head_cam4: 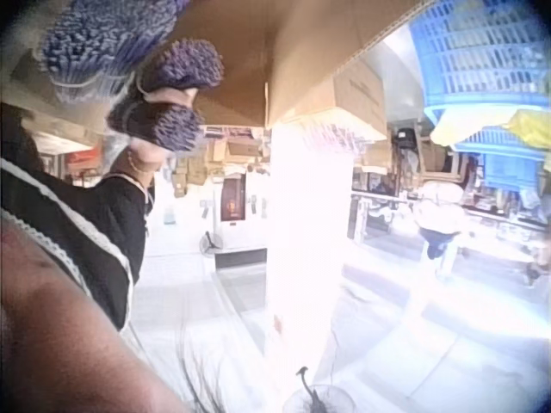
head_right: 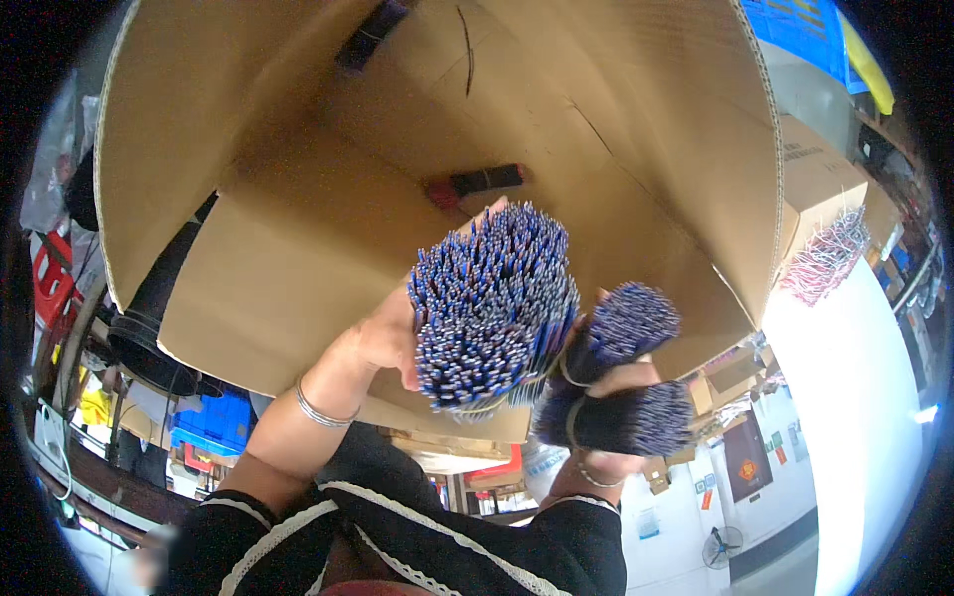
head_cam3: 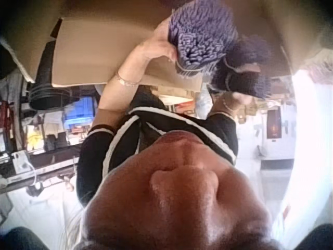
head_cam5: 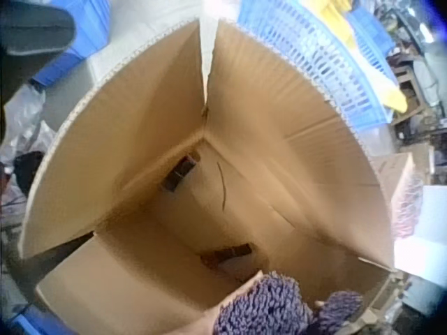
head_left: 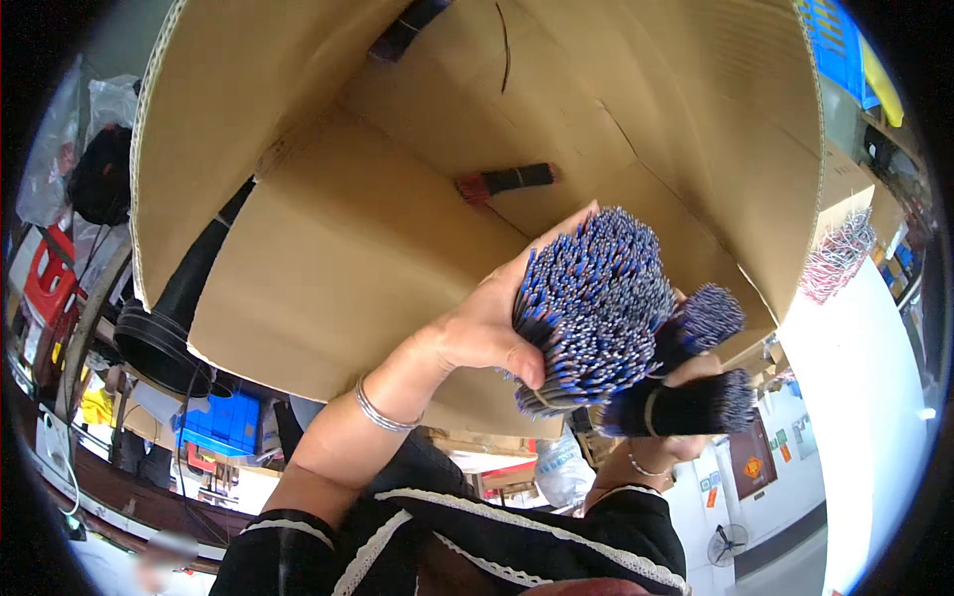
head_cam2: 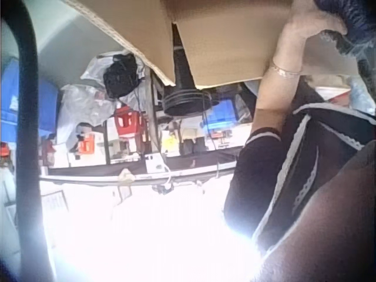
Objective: Assembling, bundling, and packing electrical wire components at a workshop station.
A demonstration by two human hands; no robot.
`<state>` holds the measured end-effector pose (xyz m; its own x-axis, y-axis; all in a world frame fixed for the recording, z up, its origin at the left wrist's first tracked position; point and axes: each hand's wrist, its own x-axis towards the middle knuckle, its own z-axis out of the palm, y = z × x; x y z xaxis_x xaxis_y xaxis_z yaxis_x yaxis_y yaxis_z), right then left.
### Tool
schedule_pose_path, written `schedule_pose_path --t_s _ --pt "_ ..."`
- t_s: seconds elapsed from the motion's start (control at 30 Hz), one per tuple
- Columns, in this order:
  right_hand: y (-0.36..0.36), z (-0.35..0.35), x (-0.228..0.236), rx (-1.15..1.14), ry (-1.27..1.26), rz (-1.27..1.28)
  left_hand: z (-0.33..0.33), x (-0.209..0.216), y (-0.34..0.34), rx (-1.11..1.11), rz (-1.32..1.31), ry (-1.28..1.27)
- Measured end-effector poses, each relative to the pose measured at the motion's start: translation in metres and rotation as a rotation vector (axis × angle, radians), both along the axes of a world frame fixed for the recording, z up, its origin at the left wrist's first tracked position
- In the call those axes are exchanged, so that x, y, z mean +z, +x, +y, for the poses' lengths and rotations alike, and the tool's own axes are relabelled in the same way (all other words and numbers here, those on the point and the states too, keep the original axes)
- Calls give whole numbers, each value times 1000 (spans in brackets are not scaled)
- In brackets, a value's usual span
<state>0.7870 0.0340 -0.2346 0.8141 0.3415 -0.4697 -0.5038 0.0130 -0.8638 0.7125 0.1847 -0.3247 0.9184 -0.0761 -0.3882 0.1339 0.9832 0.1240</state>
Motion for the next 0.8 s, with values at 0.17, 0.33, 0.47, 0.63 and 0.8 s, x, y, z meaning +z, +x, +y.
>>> schedule_pose_path --t_s 0.17,0.33,0.47,0.63,0.8 --pt "-29 -53 -7 255 -354 -102 5 2 1 -114 87 -10" --pt "-34 -25 -6 290 -554 -146 7 3 -2 -90 71 187" --pt "-40 3 -10 275 -162 -383 9 4 -16 -126 176 151" --pt "-21 29 15 543 -493 -359 18 6 -6 -33 238 -116" --pt "-2 44 11 364 -206 -46 2 -21 -41 17 211 -103"
